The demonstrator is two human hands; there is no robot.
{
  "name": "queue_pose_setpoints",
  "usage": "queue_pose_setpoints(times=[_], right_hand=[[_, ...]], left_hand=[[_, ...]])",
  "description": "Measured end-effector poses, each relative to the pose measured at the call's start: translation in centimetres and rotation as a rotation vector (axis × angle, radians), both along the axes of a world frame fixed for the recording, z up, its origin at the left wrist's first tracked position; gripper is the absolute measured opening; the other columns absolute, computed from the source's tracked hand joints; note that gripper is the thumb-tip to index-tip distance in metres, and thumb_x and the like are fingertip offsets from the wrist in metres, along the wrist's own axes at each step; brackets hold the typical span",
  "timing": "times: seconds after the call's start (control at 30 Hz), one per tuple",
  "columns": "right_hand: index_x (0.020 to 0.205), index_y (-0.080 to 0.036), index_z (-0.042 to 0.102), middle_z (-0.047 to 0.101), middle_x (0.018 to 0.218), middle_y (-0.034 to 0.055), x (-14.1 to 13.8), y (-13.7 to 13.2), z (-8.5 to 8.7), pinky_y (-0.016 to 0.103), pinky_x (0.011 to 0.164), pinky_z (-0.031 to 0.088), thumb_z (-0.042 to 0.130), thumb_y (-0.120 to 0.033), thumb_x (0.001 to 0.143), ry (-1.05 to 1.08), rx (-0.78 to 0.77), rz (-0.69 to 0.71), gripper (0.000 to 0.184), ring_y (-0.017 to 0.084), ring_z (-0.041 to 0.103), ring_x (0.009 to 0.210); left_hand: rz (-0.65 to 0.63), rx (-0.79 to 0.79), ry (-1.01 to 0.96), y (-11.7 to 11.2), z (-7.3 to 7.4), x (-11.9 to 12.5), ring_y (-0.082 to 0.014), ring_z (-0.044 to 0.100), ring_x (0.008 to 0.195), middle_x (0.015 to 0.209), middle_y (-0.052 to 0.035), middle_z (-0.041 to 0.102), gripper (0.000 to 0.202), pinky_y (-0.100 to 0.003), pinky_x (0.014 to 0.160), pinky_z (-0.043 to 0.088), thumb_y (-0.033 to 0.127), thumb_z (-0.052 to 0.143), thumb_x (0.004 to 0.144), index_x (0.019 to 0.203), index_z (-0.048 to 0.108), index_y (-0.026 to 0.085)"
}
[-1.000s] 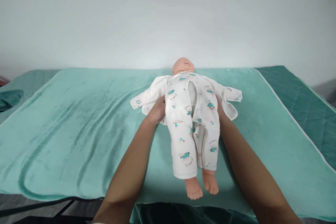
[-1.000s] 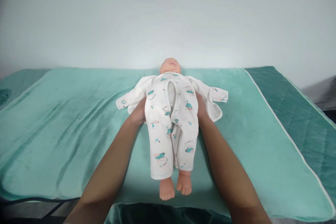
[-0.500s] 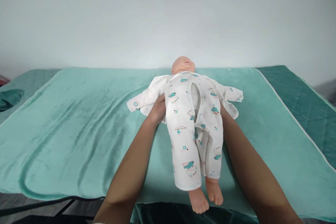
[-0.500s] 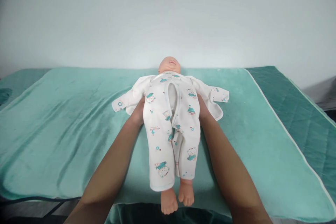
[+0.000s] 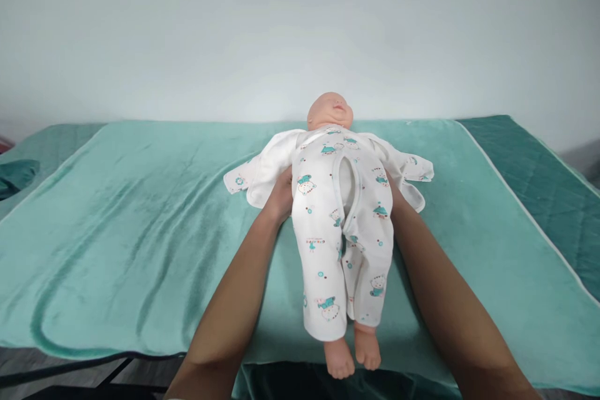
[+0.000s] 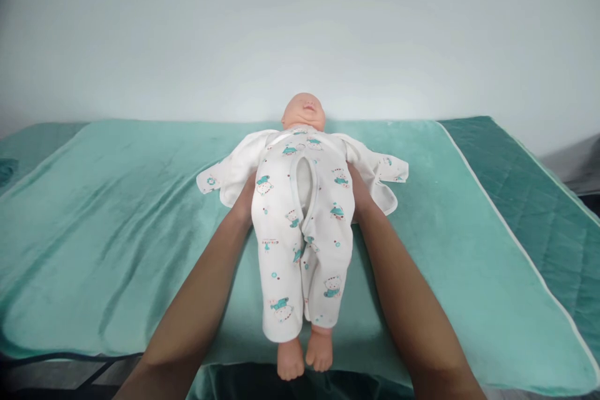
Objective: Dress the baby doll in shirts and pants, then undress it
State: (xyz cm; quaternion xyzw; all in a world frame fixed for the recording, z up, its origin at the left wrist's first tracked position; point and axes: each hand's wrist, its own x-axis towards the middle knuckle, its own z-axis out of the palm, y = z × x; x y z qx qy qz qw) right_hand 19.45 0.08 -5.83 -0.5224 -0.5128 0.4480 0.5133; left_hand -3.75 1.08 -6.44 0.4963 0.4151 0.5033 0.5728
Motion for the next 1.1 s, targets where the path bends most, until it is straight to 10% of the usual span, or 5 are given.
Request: queue_pose_setpoints(times=[0.87, 1.1], right_hand=[[0.091, -0.019, 0.070, 0.077, 0.097, 0.0074, -0.6, -0.3, -0.2, 0.044, 0.101, 0.050, 0.057, -0.027, 0.084, 0.140, -0.109, -0.081, 0.016, 0.029, 0.061, 0.111], [0.082, -0.023, 0.067, 0.075, 0.104, 0.0086, 0.0, 0.2, -0.6, 0.043, 0.101, 0.047, 0.075, -0.034, 0.069, 0.070, -0.062, -0.079, 0.019, 0.032, 0.058, 0.117]], left_hand=[[-0.022, -0.174, -0.122, -0.2, 1.4, 0.4, -0.0321, 0.070, 0.104, 0.094, -0.0071, 0.079, 0.037, -0.045, 0.095, 0.055, 0.038, 0.084, 0.064, 0.092, 0.077, 0.016], [-0.087, -0.186, -0.194, 0.7, -0.3, -0.8, -0.0316, 0.074, 0.099, 0.094, -0.0072, 0.080, 0.042, -0.039, 0.087, 0.060, 0.025, 0.090, 0.057, 0.097, 0.077, 0.016]])
